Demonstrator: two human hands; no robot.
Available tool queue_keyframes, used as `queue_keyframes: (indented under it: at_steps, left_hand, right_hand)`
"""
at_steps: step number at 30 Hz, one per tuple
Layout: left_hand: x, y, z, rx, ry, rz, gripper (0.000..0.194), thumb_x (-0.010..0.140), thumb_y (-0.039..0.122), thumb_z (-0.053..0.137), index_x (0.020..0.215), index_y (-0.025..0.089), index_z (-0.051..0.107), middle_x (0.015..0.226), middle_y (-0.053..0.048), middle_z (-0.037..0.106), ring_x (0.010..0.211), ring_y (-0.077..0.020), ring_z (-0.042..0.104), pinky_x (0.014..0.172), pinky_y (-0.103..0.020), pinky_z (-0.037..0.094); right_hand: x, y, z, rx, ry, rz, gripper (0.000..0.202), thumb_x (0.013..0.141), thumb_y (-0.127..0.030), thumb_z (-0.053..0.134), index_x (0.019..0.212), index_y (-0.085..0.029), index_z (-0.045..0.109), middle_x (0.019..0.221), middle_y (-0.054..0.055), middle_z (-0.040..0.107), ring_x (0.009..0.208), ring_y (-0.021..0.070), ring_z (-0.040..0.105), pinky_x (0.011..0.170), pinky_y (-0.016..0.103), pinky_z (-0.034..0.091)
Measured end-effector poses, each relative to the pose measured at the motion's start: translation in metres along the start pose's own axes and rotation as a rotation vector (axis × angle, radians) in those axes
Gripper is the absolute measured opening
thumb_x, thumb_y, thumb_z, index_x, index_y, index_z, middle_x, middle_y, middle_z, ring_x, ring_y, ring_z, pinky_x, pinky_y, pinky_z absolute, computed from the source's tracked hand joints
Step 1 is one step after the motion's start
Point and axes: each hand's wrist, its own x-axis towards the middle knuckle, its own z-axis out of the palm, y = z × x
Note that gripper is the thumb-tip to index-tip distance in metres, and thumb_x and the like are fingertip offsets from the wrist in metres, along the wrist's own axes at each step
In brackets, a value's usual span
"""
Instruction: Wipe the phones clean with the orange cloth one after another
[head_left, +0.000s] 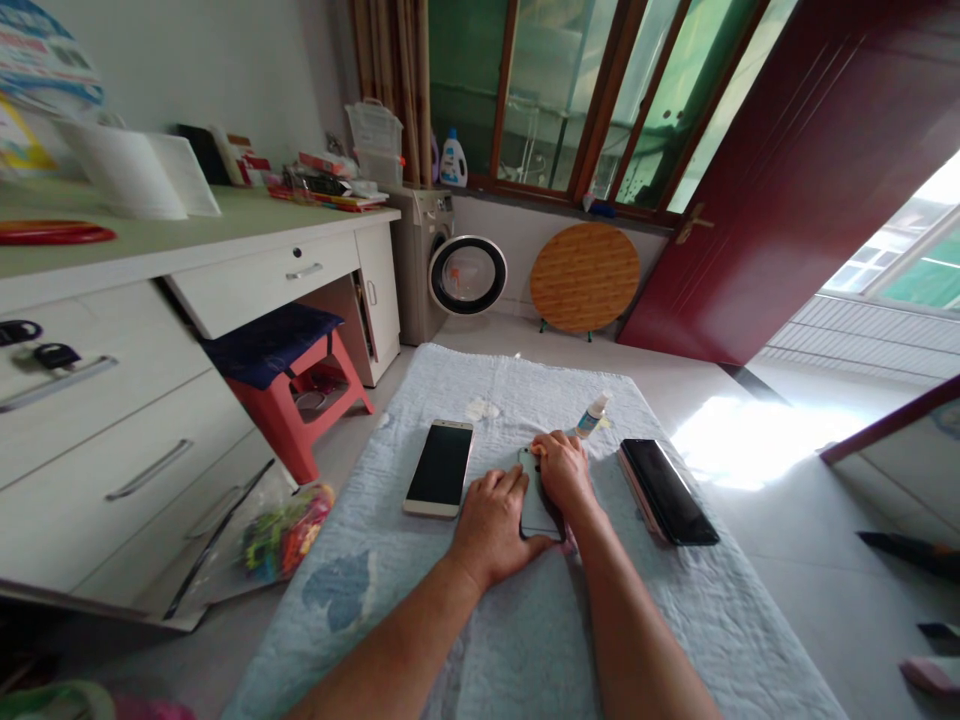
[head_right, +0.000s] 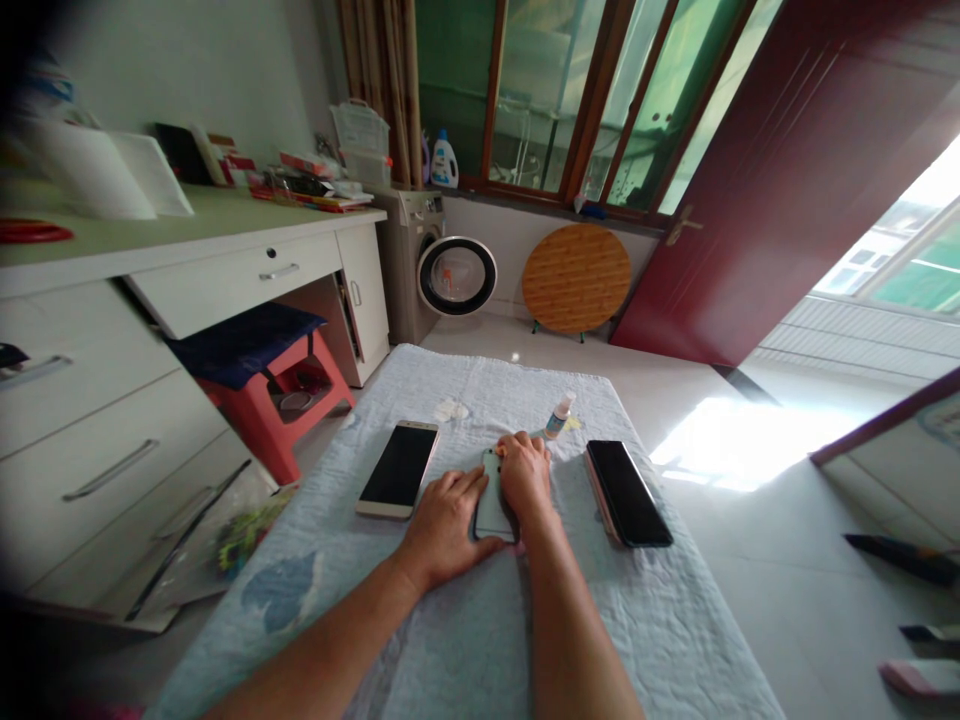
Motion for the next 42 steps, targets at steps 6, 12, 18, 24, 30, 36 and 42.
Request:
queue_keyframes:
  at_steps: [6, 12, 18, 24, 30, 36, 42]
  left_hand:
    - [0.000, 0.000, 0.000, 0.003, 0.010, -0.006, 0.078, 0.067, 0.065, 0.071, 0.128, 0.022, 0.053, 0.135, -0.009, 0.055, 0.119, -0.0324, 0.048, 0.102, -0.044, 0.039]
    - [0.000, -0.002, 0.004, 0.013, 0.025, 0.017, 0.080, 0.066, 0.069, 0.069, 0.128, 0.020, 0.053, 0.134, -0.010, 0.056, 0.117, -0.0319, 0.048, 0.101, -0.043, 0.040]
    - [0.000, -0.002, 0.003, 0.023, 0.021, 0.019, 0.076, 0.067, 0.064, 0.071, 0.127, 0.021, 0.052, 0.137, -0.009, 0.054, 0.118, -0.0328, 0.048, 0.100, -0.045, 0.040]
    - [-0.001, -0.002, 0.001, 0.026, 0.028, 0.033, 0.073, 0.067, 0.065, 0.071, 0.123, 0.021, 0.054, 0.136, -0.008, 0.054, 0.117, -0.0323, 0.049, 0.099, -0.045, 0.041]
    - [-0.001, -0.004, 0.005, 0.032, 0.046, 0.051, 0.079, 0.068, 0.067, 0.068, 0.128, 0.019, 0.051, 0.134, -0.010, 0.055, 0.116, -0.0325, 0.048, 0.100, -0.046, 0.040]
    - [0.000, -0.003, 0.005, 0.025, 0.060, 0.029, 0.068, 0.065, 0.059, 0.074, 0.118, 0.020, 0.056, 0.123, -0.010, 0.058, 0.113, -0.0308, 0.051, 0.099, -0.044, 0.040]
    - [0.000, -0.001, 0.001, 0.010, 0.039, 0.038, 0.060, 0.067, 0.059, 0.074, 0.112, 0.022, 0.059, 0.112, -0.007, 0.060, 0.108, -0.0288, 0.054, 0.094, -0.042, 0.042]
  right_hand:
    - [0.002, 0.014, 0.002, -0.004, 0.053, 0.028, 0.026, 0.089, -0.014, 0.043, 0.089, -0.019, 0.068, 0.092, 0.008, 0.064, 0.088, 0.0197, 0.051, 0.081, 0.029, 0.032]
    - [0.000, 0.015, 0.001, -0.004, 0.064, 0.072, 0.019, 0.086, -0.012, 0.045, 0.085, -0.016, 0.064, 0.085, 0.006, 0.063, 0.080, 0.0166, 0.053, 0.076, 0.026, 0.033]
    - [-0.010, 0.015, -0.009, 0.051, 0.029, 0.102, 0.012, 0.082, -0.014, 0.050, 0.080, -0.016, 0.062, 0.080, 0.005, 0.063, 0.072, 0.0143, 0.053, 0.066, 0.024, 0.032]
    - [-0.016, 0.010, -0.029, 0.137, -0.138, -0.061, 0.012, 0.073, -0.012, 0.054, 0.073, -0.016, 0.065, 0.076, 0.003, 0.062, 0.073, 0.0141, 0.054, 0.068, 0.023, 0.036]
    - [-0.014, 0.006, -0.015, 0.135, -0.044, -0.128, 0.021, 0.075, -0.007, 0.050, 0.078, -0.018, 0.068, 0.081, 0.004, 0.061, 0.082, 0.0163, 0.053, 0.078, 0.025, 0.037]
    - [-0.007, 0.001, 0.004, 0.072, 0.086, -0.072, 0.023, 0.085, -0.011, 0.048, 0.078, -0.020, 0.068, 0.081, 0.005, 0.060, 0.080, 0.0172, 0.049, 0.076, 0.027, 0.035]
    - [-0.006, -0.005, 0.001, 0.084, 0.045, -0.178, 0.025, 0.091, -0.016, 0.046, 0.087, -0.021, 0.070, 0.094, 0.005, 0.064, 0.089, 0.0175, 0.052, 0.082, 0.027, 0.036]
